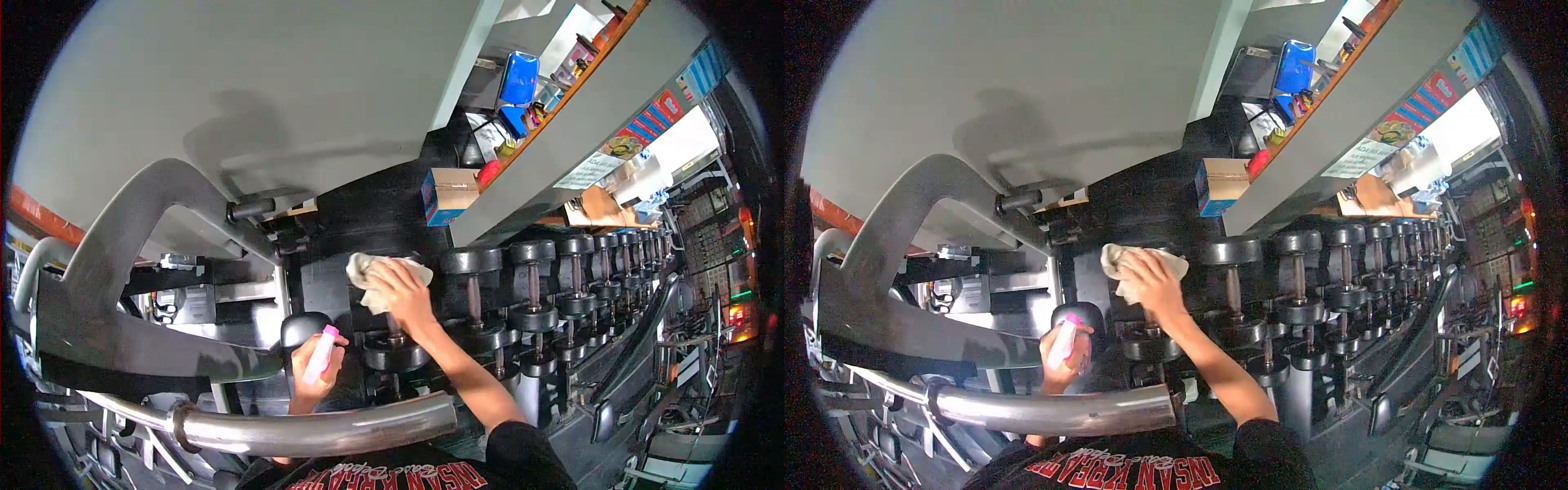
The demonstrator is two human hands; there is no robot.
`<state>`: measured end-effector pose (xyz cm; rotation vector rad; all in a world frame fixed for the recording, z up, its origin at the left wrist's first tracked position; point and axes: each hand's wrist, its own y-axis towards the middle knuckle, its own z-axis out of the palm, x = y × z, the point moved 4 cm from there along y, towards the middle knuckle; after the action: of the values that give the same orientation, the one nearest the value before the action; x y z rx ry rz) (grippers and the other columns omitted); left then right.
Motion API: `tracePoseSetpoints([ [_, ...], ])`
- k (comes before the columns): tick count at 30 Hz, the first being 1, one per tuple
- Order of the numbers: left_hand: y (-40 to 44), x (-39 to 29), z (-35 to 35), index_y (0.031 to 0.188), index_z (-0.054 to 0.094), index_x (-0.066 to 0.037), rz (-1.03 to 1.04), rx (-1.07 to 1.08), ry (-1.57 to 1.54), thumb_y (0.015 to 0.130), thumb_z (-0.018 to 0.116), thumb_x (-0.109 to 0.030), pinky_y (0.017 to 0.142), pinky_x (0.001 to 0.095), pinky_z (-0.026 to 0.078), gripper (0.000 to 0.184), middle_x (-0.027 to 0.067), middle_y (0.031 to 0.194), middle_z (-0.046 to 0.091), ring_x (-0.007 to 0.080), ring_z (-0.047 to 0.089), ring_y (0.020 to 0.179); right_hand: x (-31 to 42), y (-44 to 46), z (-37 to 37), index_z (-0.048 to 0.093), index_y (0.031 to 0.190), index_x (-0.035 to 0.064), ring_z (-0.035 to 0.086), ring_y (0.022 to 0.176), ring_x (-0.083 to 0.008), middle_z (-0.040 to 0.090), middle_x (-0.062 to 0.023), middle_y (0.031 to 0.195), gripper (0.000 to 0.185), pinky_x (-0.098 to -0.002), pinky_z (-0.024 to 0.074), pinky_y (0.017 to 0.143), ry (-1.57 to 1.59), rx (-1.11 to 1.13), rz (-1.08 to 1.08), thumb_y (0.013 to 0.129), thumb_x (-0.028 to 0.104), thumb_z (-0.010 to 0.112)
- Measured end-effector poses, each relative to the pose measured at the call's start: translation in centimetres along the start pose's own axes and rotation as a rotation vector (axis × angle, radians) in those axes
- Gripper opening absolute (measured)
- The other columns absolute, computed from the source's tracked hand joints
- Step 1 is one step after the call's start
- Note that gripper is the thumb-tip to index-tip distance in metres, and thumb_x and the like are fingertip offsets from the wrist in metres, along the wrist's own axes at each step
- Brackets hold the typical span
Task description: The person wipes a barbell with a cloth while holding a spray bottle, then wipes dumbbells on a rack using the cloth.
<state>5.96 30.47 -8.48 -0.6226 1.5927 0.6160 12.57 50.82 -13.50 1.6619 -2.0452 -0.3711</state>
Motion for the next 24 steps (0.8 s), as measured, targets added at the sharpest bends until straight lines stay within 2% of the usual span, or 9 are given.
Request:
tracePoseSetpoints([
  [3,-0.3,-0.8,0.1,0.091,0.065,-0.002,0.042,0.007,-0.008,0.083,0.061,-0.004,0.050,0.0210,0.040,0.009,0.0022,0.070,0.057,0.0054,0.051,0.055,-2.9,-2.2,-0.7,0.063,0.106,0.0049,0.053,0.114,-0.0290,0.056,-0.0108,0.122,0.033,-0.0365,0.0463,0.094,0.182,-0.119,0.306,0.073,0.002,0.061],
  [4,-0.6,-0.4,0.2,0.091,0.065,-0.002,-0.029,0.034,-0.043,0.083,0.061,-0.003,0.050,0.0211,0.039,0.009,0.0023,0.070,0.057,0.0053,0.050,0.055,-3.6,-2.8,-0.7,0.062,0.106,-0.0002,0.054,0.114,-0.0324,0.057,-0.0182,0.120,0.039,-0.0382,0.0447,0.096,0.301,-0.160,0.468,0.072,-0.013,0.048],
  [6,-0.8,0.1,0.3,0.092,0.065,-0.002,-0.100,0.064,-0.073,0.082,0.062,-0.003,0.050,0.0212,0.039,0.010,0.0024,0.071,0.057,0.0053,0.049,0.055,-4.4,-3.0,0.1,0.060,0.110,0.0001,0.054,0.113,-0.0344,0.057,-0.0192,0.119,0.040,-0.0382,0.0445,0.096,0.458,-0.255,0.577,0.075,-0.014,0.045],
  [14,-2.1,-0.4,-1.2,0.091,0.065,-0.003,-0.136,0.022,-0.048,0.081,0.062,-0.003,0.049,0.0220,0.037,0.010,0.0024,0.069,0.057,0.0060,0.048,0.054,-8.6,-5.8,3.3,0.058,0.115,0.0012,0.059,0.099,-0.0381,0.062,-0.0232,0.105,0.034,-0.0414,0.0476,0.082,0.397,-0.272,0.937,0.082,-0.001,0.049],
  [16,-2.4,-0.5,-1.4,0.090,0.065,-0.003,-0.100,-0.015,-0.032,0.081,0.062,-0.003,0.048,0.0220,0.037,0.009,0.0022,0.069,0.057,0.0060,0.048,0.054,-10.3,-8.5,5.8,0.061,0.106,0.0004,0.063,0.092,-0.0346,0.065,-0.0206,0.095,0.031,-0.0406,0.0484,0.080,0.443,-0.048,1.093,0.078,-0.002,0.048],
  [18,-2.6,-0.7,-1.8,0.089,0.065,-0.004,-0.035,-0.072,-0.003,0.082,0.062,-0.005,0.048,0.0217,0.038,0.008,0.0012,0.068,0.057,0.0057,0.049,0.054,-10.3,-12.2,8.7,0.063,0.097,0.0005,0.064,0.083,-0.0270,0.067,-0.0143,0.085,0.029,-0.0389,0.0487,0.077,0.748,0.012,1.233,0.075,-0.003,0.044],
  [19,-2.6,-0.5,-1.8,0.089,0.065,-0.004,-0.031,-0.080,-0.008,0.082,0.062,-0.005,0.048,0.0217,0.038,0.008,0.0012,0.068,0.057,0.0057,0.049,0.054,-8.7,-11.9,8.1,0.063,0.090,0.0004,0.063,0.072,-0.0207,0.065,-0.0098,0.078,0.025,-0.0370,0.0504,0.063,0.891,-0.059,1.321,0.075,-0.004,0.043],
  [22,-3.4,0.2,-1.8,0.089,0.065,-0.004,-0.084,-0.107,-0.053,0.082,0.063,-0.006,0.048,0.0214,0.040,0.008,0.0004,0.068,0.057,0.0054,0.050,0.054,-5.3,-11.1,7.8,0.062,0.081,0.0018,0.058,0.052,-0.0184,0.062,-0.0103,0.071,0.005,-0.0288,0.0436,0.038,1.436,-0.318,1.449,0.080,0.004,0.058],
  [24,-3.6,0.2,-1.7,0.090,0.065,-0.004,-0.040,-0.090,0.002,0.082,0.063,-0.006,0.048,0.0213,0.040,0.008,0.0004,0.069,0.058,0.0054,0.050,0.054,-5.8,-10.6,7.4,0.061,0.080,0.0031,0.057,0.050,-0.0190,0.061,-0.0098,0.072,0.009,-0.0287,0.0442,0.038,1.520,-0.206,1.490,0.079,0.011,0.065],
])
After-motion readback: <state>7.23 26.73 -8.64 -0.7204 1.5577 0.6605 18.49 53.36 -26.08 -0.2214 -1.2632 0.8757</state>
